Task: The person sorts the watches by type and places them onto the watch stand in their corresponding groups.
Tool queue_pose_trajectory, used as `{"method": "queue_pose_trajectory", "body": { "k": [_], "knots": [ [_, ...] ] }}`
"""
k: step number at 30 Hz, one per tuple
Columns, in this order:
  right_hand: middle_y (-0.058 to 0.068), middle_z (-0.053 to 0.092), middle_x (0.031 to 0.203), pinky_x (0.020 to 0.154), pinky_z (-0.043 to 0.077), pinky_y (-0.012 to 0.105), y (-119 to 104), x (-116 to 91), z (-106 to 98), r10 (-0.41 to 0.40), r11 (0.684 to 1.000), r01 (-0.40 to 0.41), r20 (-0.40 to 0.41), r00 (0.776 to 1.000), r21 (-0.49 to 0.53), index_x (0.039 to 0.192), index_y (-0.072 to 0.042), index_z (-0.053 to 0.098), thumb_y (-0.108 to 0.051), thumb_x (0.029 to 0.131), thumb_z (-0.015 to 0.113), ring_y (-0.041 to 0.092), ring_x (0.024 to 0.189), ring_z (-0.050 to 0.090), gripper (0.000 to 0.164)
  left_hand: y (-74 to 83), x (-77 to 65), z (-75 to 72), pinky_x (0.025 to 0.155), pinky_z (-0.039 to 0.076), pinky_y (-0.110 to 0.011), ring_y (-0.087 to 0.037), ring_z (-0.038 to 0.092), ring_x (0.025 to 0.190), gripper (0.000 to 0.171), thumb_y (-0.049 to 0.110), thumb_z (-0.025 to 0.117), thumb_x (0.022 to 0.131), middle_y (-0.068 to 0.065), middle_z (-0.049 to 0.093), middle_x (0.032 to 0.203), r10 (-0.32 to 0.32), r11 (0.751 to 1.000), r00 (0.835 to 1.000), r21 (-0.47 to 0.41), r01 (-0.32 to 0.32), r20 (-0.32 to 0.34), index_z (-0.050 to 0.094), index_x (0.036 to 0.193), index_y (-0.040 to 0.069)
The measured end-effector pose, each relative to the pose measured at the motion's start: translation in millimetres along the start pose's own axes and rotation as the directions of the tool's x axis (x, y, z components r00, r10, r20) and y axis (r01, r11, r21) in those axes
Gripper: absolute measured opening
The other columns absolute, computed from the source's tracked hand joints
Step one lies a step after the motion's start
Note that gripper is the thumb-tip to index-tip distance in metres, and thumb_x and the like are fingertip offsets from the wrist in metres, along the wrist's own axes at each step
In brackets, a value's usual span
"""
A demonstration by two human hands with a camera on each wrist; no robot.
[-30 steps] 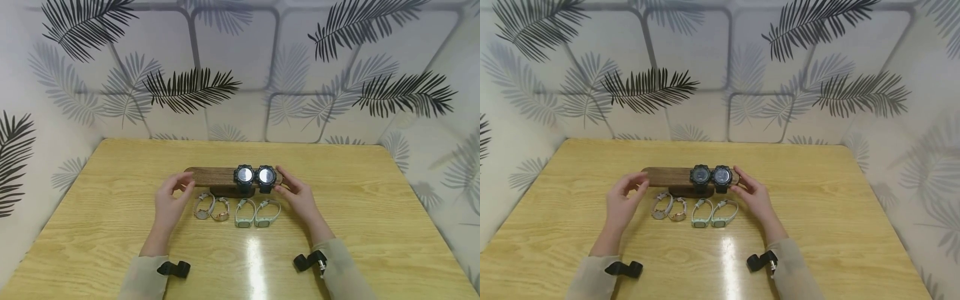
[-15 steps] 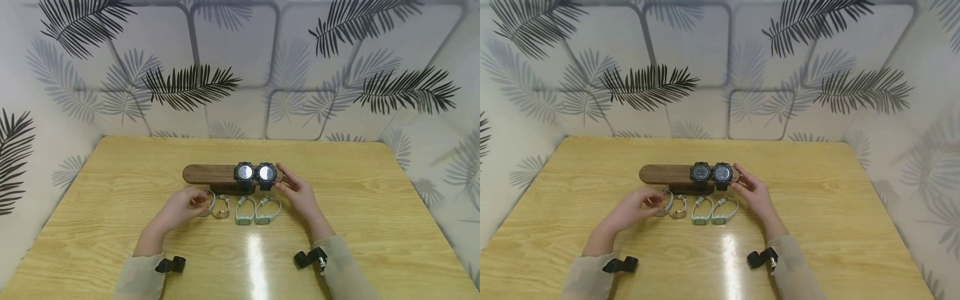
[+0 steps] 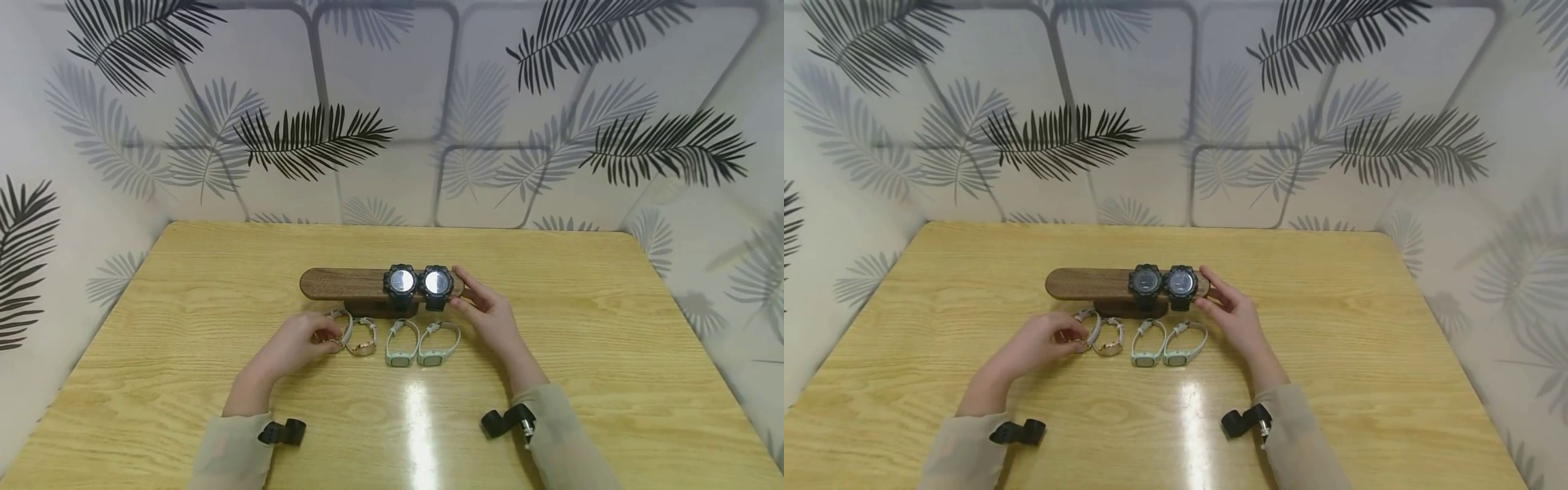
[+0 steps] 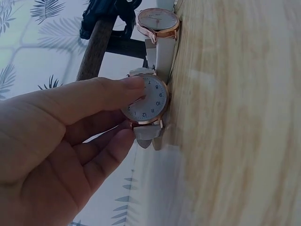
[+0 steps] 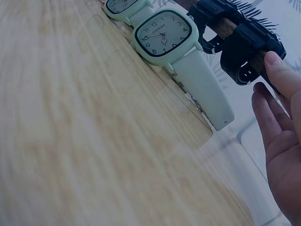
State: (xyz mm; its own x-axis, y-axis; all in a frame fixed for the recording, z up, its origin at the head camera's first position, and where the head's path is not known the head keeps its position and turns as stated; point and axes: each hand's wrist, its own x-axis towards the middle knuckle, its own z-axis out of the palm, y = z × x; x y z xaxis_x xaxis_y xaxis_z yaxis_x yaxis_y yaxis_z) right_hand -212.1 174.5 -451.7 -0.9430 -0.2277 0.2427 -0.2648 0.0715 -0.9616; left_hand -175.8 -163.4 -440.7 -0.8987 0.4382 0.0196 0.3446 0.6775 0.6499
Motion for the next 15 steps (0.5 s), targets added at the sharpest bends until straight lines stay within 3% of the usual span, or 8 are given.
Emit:
{"method": "queue_pose_trajectory", "body": {
  "k": [5, 10, 15],
  "knots": [
    [0.017, 0.042, 0.144, 0.097, 0.046, 0.026, 1, 0, 0, -0.004, 1.000, 0.004, -0.002, 1.000, 0.013, 0.140, 0.002, 0.045, 0.006, 0.089, 0.062, 0.023, 0.120, 0.053, 0.053, 1.7, -1.0, -2.0, 0.066, 0.051, -0.027, -0.009, 0.056, 0.074, 0.005, 0.011, 0.074, 0.085, 0.006, 0.062, 0.082, -0.015, 0.999, 1.000, -0.042, 0.014, -0.018, 0.073, 0.090, 0.011],
    [0.017, 0.042, 0.144, 0.097, 0.046, 0.026, 2, 0, 0, -0.005, 1.000, 0.005, -0.001, 1.000, 0.019, 0.140, 0.002, 0.045, 0.006, 0.089, 0.062, 0.014, 0.116, 0.055, 0.054, 3.1, -4.2, -10.3, 0.070, 0.052, -0.029, -0.012, 0.058, 0.079, 0.011, 0.014, 0.072, 0.086, 0.005, 0.065, 0.087, -0.029, 0.988, 0.997, -0.155, 0.017, -0.076, 0.073, 0.096, 0.010],
    [0.017, 0.042, 0.145, 0.097, 0.046, 0.025, 1, 0, 0, -0.005, 1.000, 0.005, 0.001, 1.000, 0.016, 0.140, 0.002, 0.045, 0.005, 0.089, 0.062, 0.016, 0.116, 0.055, 0.053, 0.4, -9.9, -21.1, 0.072, 0.053, -0.029, -0.015, 0.061, 0.082, 0.016, 0.018, 0.071, 0.088, 0.002, 0.067, 0.091, -0.020, 0.967, 0.994, -0.255, -0.009, -0.111, 0.072, 0.100, 0.009]
  ]
}}
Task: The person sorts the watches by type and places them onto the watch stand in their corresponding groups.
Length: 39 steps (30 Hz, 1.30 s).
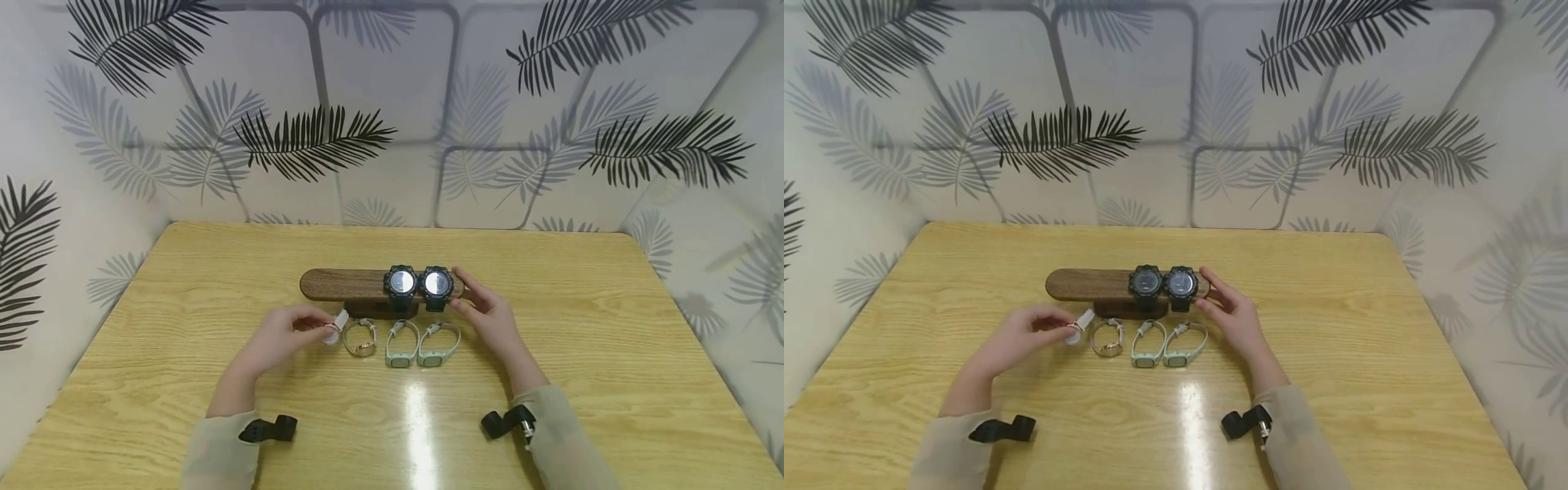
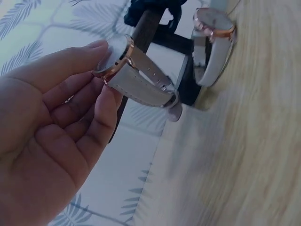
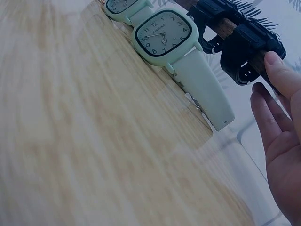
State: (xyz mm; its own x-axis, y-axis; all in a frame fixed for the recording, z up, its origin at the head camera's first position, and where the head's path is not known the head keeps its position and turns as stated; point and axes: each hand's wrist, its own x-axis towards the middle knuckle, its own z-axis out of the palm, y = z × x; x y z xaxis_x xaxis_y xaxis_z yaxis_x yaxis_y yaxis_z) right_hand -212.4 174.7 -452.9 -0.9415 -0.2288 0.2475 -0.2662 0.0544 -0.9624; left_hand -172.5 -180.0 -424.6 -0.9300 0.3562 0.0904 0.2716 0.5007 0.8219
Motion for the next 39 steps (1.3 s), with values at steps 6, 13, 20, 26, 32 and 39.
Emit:
{"method": "queue_pose_trajectory", "body": {
  "k": [6, 13, 20, 26, 32, 39],
  "knots": [
    [0.016, 0.042, 0.144, 0.096, 0.047, 0.025, 0, 0, 1, 0.002, 1.000, -0.002, 0.003, 1.000, -0.007, 0.140, 0.001, 0.045, 0.005, 0.089, 0.062, 0.023, 0.117, 0.055, 0.053, -8.3, -9.4, -18.1, 0.071, 0.055, -0.029, -0.018, 0.063, 0.083, 0.021, 0.024, 0.070, 0.089, -0.003, 0.068, 0.094, -0.069, 0.994, 0.997, -0.084, 0.065, -0.039, 0.072, 0.103, 0.008],
    [0.017, 0.043, 0.144, 0.095, 0.047, 0.025, 0, 0, 1, -0.001, 1.000, 0.001, 0.003, 1.000, -0.011, 0.139, 0.002, 0.046, 0.006, 0.089, 0.062, 0.031, 0.118, 0.053, 0.053, -12.0, -21.6, -37.3, 0.074, 0.055, -0.030, -0.019, 0.064, 0.086, 0.029, 0.029, 0.069, 0.089, -0.007, 0.068, 0.098, -0.161, 0.983, 0.978, -0.110, 0.147, -0.130, 0.070, 0.107, 0.006],
    [0.017, 0.044, 0.143, 0.093, 0.048, 0.023, -1, 0, 1, -0.002, 1.000, 0.002, -0.004, 1.000, -0.018, 0.139, 0.002, 0.047, 0.005, 0.089, 0.062, 0.021, 0.114, 0.056, 0.052, -6.9, -22.1, -41.4, 0.078, 0.054, -0.027, -0.015, 0.062, 0.089, 0.037, 0.032, 0.066, 0.091, -0.011, 0.066, 0.105, -0.202, 0.972, 0.949, -0.166, 0.165, -0.243, 0.067, 0.113, 0.002],
    [0.017, 0.044, 0.143, 0.093, 0.048, 0.024, -2, 0, 1, -0.012, 1.000, 0.012, -0.002, 1.000, -0.028, 0.139, 0.001, 0.046, 0.005, 0.090, 0.062, 0.029, 0.115, 0.055, 0.052, -6.8, -19.7, -40.0, 0.076, 0.054, -0.021, -0.011, 0.062, 0.084, 0.040, 0.030, 0.066, 0.092, -0.007, 0.066, 0.102, -0.265, 0.954, 0.902, -0.230, 0.193, -0.340, 0.066, 0.115, -0.002],
    [0.017, 0.044, 0.143, 0.094, 0.048, 0.024, -2, 0, 1, -0.024, 0.999, 0.024, 0.000, 1.000, -0.044, 0.139, 0.001, 0.047, 0.005, 0.089, 0.062, 0.026, 0.113, 0.057, 0.052, -9.4, -9.4, -27.3, 0.075, 0.054, -0.020, -0.010, 0.062, 0.080, 0.035, 0.023, 0.068, 0.091, 0.001, 0.067, 0.095, -0.294, 0.919, 0.850, -0.374, 0.126, -0.437, 0.066, 0.111, -0.005],
    [0.017, 0.045, 0.142, 0.093, 0.048, 0.022, -2, 0, 1, -0.031, 0.998, 0.031, -0.003, 1.000, -0.062, 0.138, 0.001, 0.047, 0.005, 0.089, 0.063, 0.014, 0.109, 0.059, 0.052, -8.3, 1.9, -10.0, 0.074, 0.055, -0.020, -0.011, 0.061, 0.080, 0.029, 0.012, 0.066, 0.092, -0.003, 0.066, 0.095, -0.320, 0.866, 0.832, -0.497, 0.062, -0.453, 0.064, 0.110, -0.011]
  ]
}}
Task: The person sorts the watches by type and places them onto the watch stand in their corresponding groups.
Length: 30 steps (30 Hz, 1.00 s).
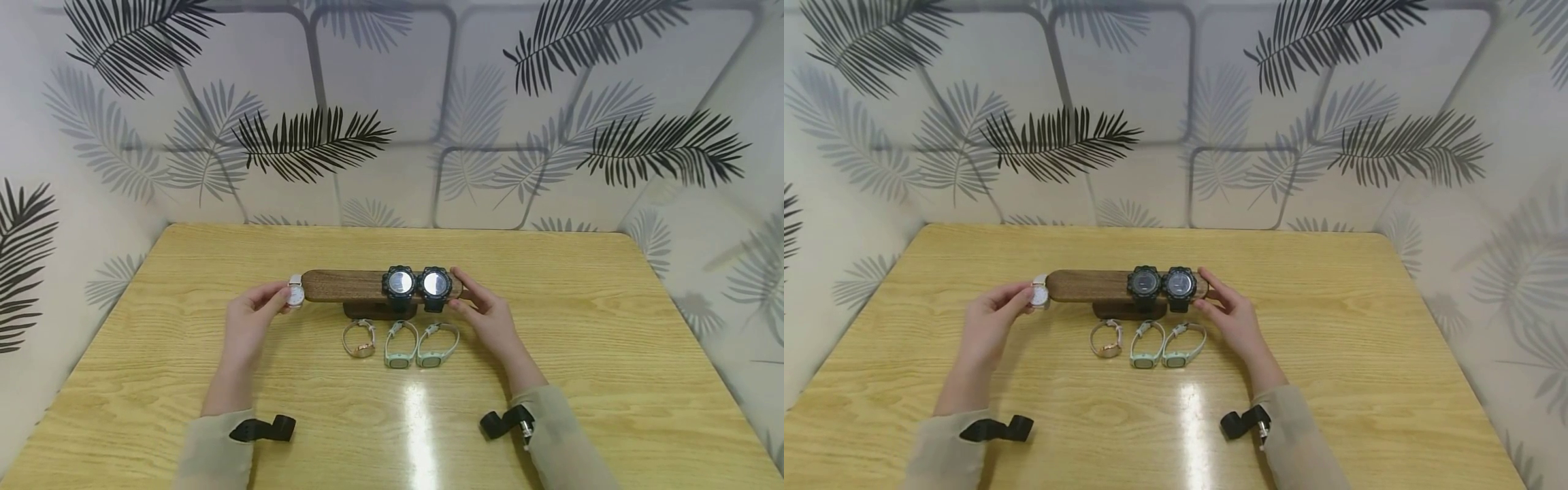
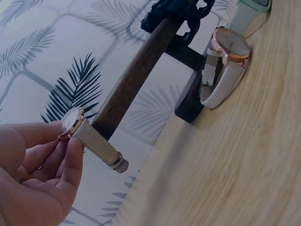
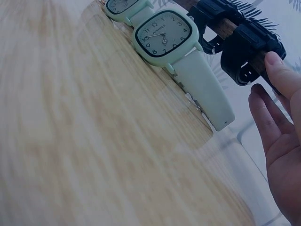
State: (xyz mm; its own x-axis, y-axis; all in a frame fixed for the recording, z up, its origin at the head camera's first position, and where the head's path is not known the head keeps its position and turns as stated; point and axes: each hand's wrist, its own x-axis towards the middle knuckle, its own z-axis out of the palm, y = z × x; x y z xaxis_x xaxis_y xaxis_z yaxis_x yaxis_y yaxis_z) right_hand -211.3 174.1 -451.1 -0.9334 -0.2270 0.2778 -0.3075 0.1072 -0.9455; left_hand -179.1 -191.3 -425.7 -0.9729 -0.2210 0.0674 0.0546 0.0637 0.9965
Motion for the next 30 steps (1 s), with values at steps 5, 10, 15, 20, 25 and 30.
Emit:
{"method": "queue_pose_trajectory", "body": {
  "k": [5, 10, 15, 20, 25, 30],
  "knots": [
    [0.017, 0.045, 0.142, 0.093, 0.048, 0.022, 1, 0, 0, -0.006, 1.000, 0.006, 0.002, 1.000, -0.004, 0.139, 0.001, 0.047, 0.005, 0.089, 0.063, 0.012, 0.108, 0.059, 0.052, -1.0, -0.9, 7.4, 0.075, 0.055, -0.021, -0.010, 0.062, 0.079, 0.028, 0.010, 0.064, 0.092, -0.003, 0.065, 0.097, -0.027, 1.000, 0.999, 0.006, 0.027, -0.022, 0.064, 0.113, -0.010],
    [0.016, 0.046, 0.142, 0.092, 0.049, 0.021, 1, 0, -1, 0.002, 1.000, -0.002, 0.003, 1.000, -0.017, 0.139, 0.000, 0.047, 0.003, 0.090, 0.063, 0.007, 0.107, 0.059, 0.052, -0.1, -1.7, 10.6, 0.081, 0.054, -0.023, -0.011, 0.061, 0.086, 0.030, 0.006, 0.064, 0.092, -0.008, 0.062, 0.106, -0.051, 0.998, 0.999, 0.045, 0.051, -0.011, 0.062, 0.119, -0.006],
    [0.017, 0.045, 0.142, 0.090, 0.049, 0.021, 0, 0, -1, 0.008, 1.000, -0.008, -0.001, 1.000, -0.017, 0.139, 0.000, 0.047, 0.004, 0.089, 0.063, 0.006, 0.105, 0.059, 0.052, 0.5, -2.3, 9.8, 0.083, 0.051, -0.016, -0.013, 0.057, 0.096, 0.038, -0.001, 0.066, 0.089, -0.015, 0.058, 0.113, 0.013, 0.992, 0.998, 0.123, -0.019, 0.055, 0.059, 0.127, -0.003],
    [0.017, 0.045, 0.142, 0.089, 0.050, 0.021, 1, 0, -1, 0.011, 1.000, -0.011, -0.006, 1.000, -0.008, 0.139, 0.001, 0.047, 0.005, 0.089, 0.063, 0.008, 0.104, 0.059, 0.052, -0.9, -1.7, 8.4, 0.087, 0.051, -0.019, -0.021, 0.058, 0.098, 0.042, -0.001, 0.067, 0.088, -0.017, 0.058, 0.112, 0.171, 0.942, 0.975, 0.268, -0.203, 0.140, 0.058, 0.128, -0.001],
    [0.015, 0.045, 0.143, 0.089, 0.051, 0.022, 10, 0, -3, -0.001, 1.000, 0.001, -0.003, 1.000, -0.003, 0.139, -0.001, 0.047, 0.004, 0.089, 0.063, 0.009, 0.105, 0.059, 0.053, -1.5, -2.0, 8.0, 0.090, 0.052, -0.039, -0.026, 0.061, 0.097, 0.041, 0.001, 0.067, 0.088, -0.014, 0.058, 0.112, 0.276, 0.837, 0.940, 0.430, -0.338, 0.202, 0.058, 0.127, -0.002],
    [0.015, 0.045, 0.143, 0.090, 0.050, 0.022, 0, -1, -1, 0.011, 1.000, -0.011, 0.002, 1.000, -0.013, 0.139, -0.001, 0.047, 0.003, 0.090, 0.063, 0.008, 0.104, 0.059, 0.052, -0.1, 1.0, 7.1, 0.083, 0.053, -0.046, -0.029, 0.060, 0.093, 0.040, 0.002, 0.071, 0.085, -0.014, 0.059, 0.110, 0.342, 0.743, 0.908, 0.522, -0.419, 0.242, 0.062, 0.124, -0.002]
  ]
}}
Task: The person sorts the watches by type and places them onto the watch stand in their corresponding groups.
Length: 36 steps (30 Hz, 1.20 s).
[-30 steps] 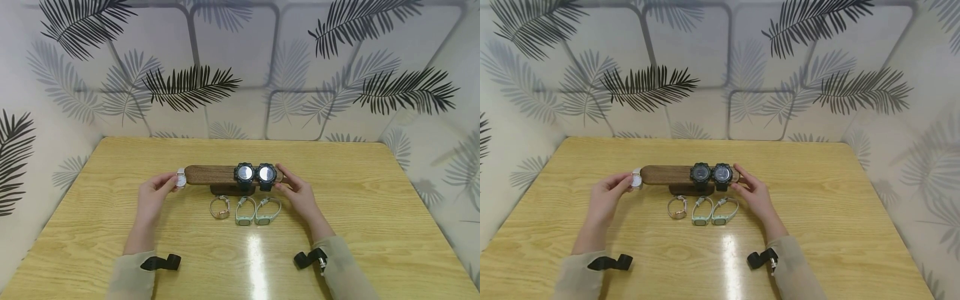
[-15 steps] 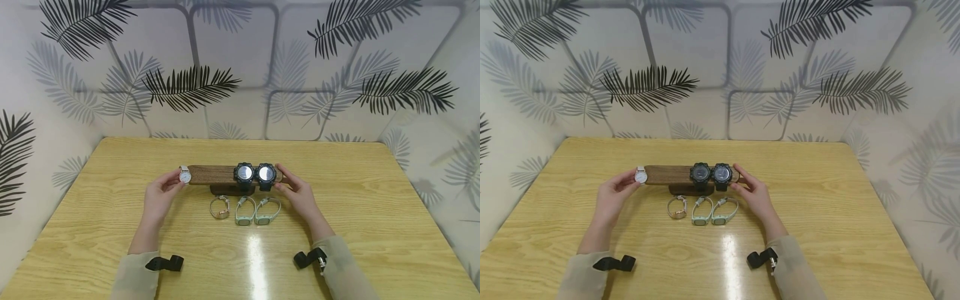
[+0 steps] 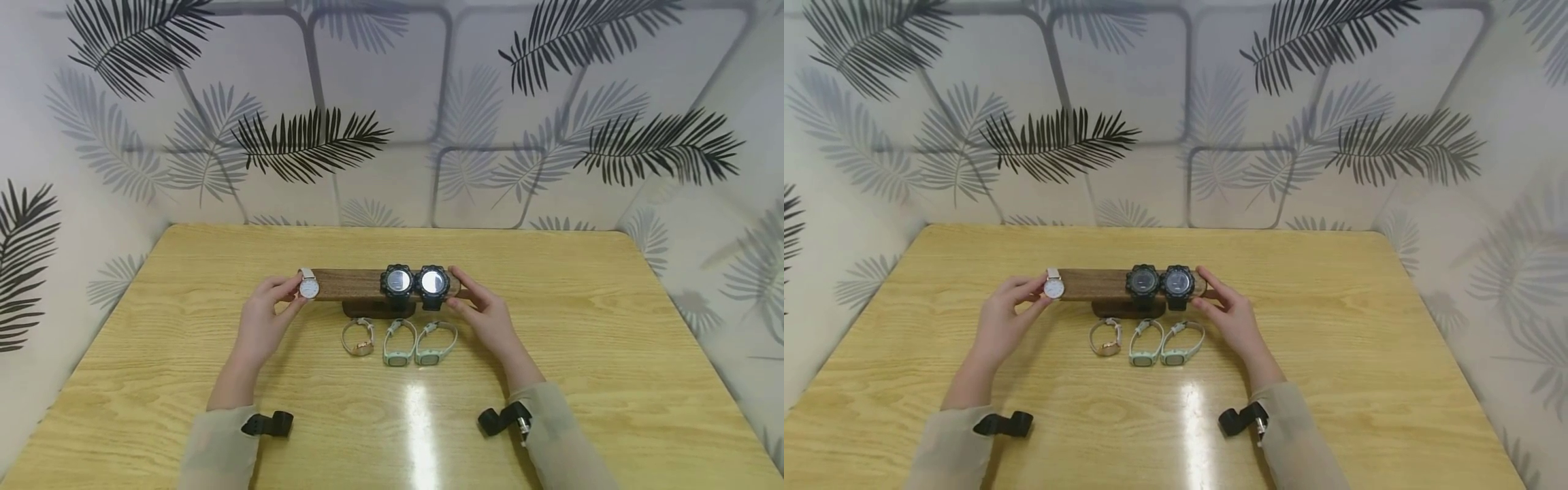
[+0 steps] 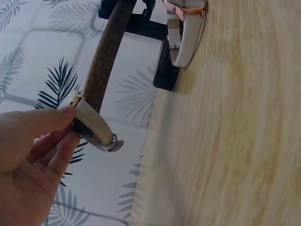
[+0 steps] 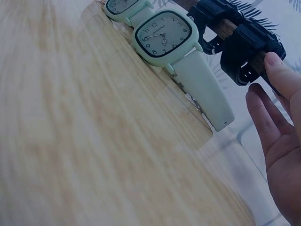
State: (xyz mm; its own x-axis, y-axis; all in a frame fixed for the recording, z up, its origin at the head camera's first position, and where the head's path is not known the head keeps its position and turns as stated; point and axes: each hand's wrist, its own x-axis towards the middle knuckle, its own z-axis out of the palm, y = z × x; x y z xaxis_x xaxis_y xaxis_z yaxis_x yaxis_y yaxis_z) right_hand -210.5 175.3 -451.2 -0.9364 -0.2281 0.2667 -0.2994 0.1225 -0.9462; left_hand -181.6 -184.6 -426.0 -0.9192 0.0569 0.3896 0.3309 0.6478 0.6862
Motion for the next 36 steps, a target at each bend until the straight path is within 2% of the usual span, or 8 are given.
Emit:
{"method": "queue_pose_trajectory", "body": {
  "k": [6, 11, 14, 17, 22, 26, 32, 36],
  "knots": [
    [0.014, 0.046, 0.142, 0.087, 0.050, 0.020, -1, 0, -1, 0.008, 1.000, -0.008, -0.002, 1.000, -0.021, 0.140, -0.002, 0.047, 0.001, 0.090, 0.064, 0.006, 0.101, 0.060, 0.053, -5.7, 8.4, -7.2, 0.087, 0.050, -0.051, -0.036, 0.058, 0.102, 0.041, 0.004, 0.073, 0.084, -0.016, 0.058, 0.118, 0.047, 0.998, 0.997, 0.034, -0.049, 0.064, 0.062, 0.123, 0.001],
    [0.014, 0.046, 0.142, 0.085, 0.050, 0.018, 8, 2, -2, 0.000, 0.999, -0.001, -0.010, 1.000, -0.042, 0.140, -0.003, 0.047, 0.001, 0.090, 0.064, 0.009, 0.101, 0.061, 0.054, -13.4, 17.5, -15.1, 0.093, 0.046, -0.051, -0.039, 0.055, 0.111, 0.048, 0.009, 0.074, 0.084, -0.016, 0.057, 0.127, 0.087, 0.995, 0.983, 0.041, -0.094, 0.159, 0.058, 0.129, 0.004],
    [0.013, 0.046, 0.142, 0.085, 0.050, 0.017, 20, 4, -4, -0.004, 0.999, 0.003, -0.011, 1.000, -0.050, 0.141, -0.005, 0.047, 0.000, 0.089, 0.065, 0.013, 0.101, 0.061, 0.055, -16.5, 21.4, -18.1, 0.098, 0.045, -0.049, -0.037, 0.053, 0.115, 0.051, 0.012, 0.074, 0.085, -0.014, 0.055, 0.131, 0.067, 0.996, 0.972, 0.035, -0.077, 0.223, 0.056, 0.132, 0.005],
    [0.008, 0.048, 0.142, 0.085, 0.050, 0.018, 30, 5, -5, 0.002, 0.999, -0.002, -0.013, 1.000, -0.052, 0.141, -0.010, 0.048, -0.004, 0.090, 0.066, 0.015, 0.102, 0.061, 0.055, -17.5, 23.7, -20.0, 0.099, 0.043, -0.049, -0.035, 0.052, 0.118, 0.052, 0.014, 0.074, 0.085, -0.013, 0.054, 0.133, 0.046, 0.998, 0.965, 0.034, -0.056, 0.258, 0.056, 0.133, 0.006],
    [0.001, 0.051, 0.140, 0.084, 0.051, 0.020, 32, 4, -5, -0.003, 0.999, 0.002, -0.019, 1.000, -0.052, 0.140, -0.018, 0.051, -0.012, 0.089, 0.069, 0.015, 0.101, 0.062, 0.054, -16.4, 25.9, -20.8, 0.097, 0.044, -0.050, -0.032, 0.052, 0.116, 0.052, 0.015, 0.074, 0.084, -0.012, 0.055, 0.133, 0.048, 0.996, 0.961, 0.064, -0.068, 0.271, 0.056, 0.133, 0.008],
    [0.000, 0.051, 0.140, 0.084, 0.051, 0.020, 31, 4, -5, -0.001, 0.998, 0.000, -0.019, 1.000, -0.059, 0.140, -0.019, 0.051, -0.014, 0.089, 0.069, 0.014, 0.101, 0.062, 0.054, -14.7, 27.9, -20.0, 0.099, 0.043, -0.050, -0.030, 0.052, 0.118, 0.053, 0.016, 0.075, 0.083, -0.011, 0.056, 0.132, 0.062, 0.992, 0.960, 0.085, -0.089, 0.274, 0.057, 0.132, 0.009],
    [0.002, 0.051, 0.139, 0.085, 0.049, 0.019, 31, 4, -5, 0.028, 0.998, -0.030, -0.020, 0.999, -0.056, 0.141, -0.018, 0.050, -0.009, 0.089, 0.067, 0.011, 0.100, 0.062, 0.055, -11.5, 32.1, -14.4, 0.101, 0.041, -0.050, -0.032, 0.050, 0.121, 0.051, 0.016, 0.078, 0.081, -0.013, 0.057, 0.129, 0.130, 0.979, 0.955, 0.121, -0.167, 0.267, 0.060, 0.128, 0.006],
    [0.009, 0.050, 0.140, 0.085, 0.049, 0.019, 22, 3, -4, 0.032, 0.998, -0.032, -0.010, 0.999, -0.048, 0.141, -0.011, 0.048, -0.003, 0.090, 0.066, 0.011, 0.100, 0.062, 0.055, -10.0, 33.7, -7.6, 0.100, 0.043, -0.049, -0.032, 0.050, 0.121, 0.052, 0.015, 0.079, 0.079, -0.013, 0.057, 0.129, 0.158, 0.970, 0.951, 0.141, -0.201, 0.267, 0.061, 0.127, 0.004]
  ]
}}
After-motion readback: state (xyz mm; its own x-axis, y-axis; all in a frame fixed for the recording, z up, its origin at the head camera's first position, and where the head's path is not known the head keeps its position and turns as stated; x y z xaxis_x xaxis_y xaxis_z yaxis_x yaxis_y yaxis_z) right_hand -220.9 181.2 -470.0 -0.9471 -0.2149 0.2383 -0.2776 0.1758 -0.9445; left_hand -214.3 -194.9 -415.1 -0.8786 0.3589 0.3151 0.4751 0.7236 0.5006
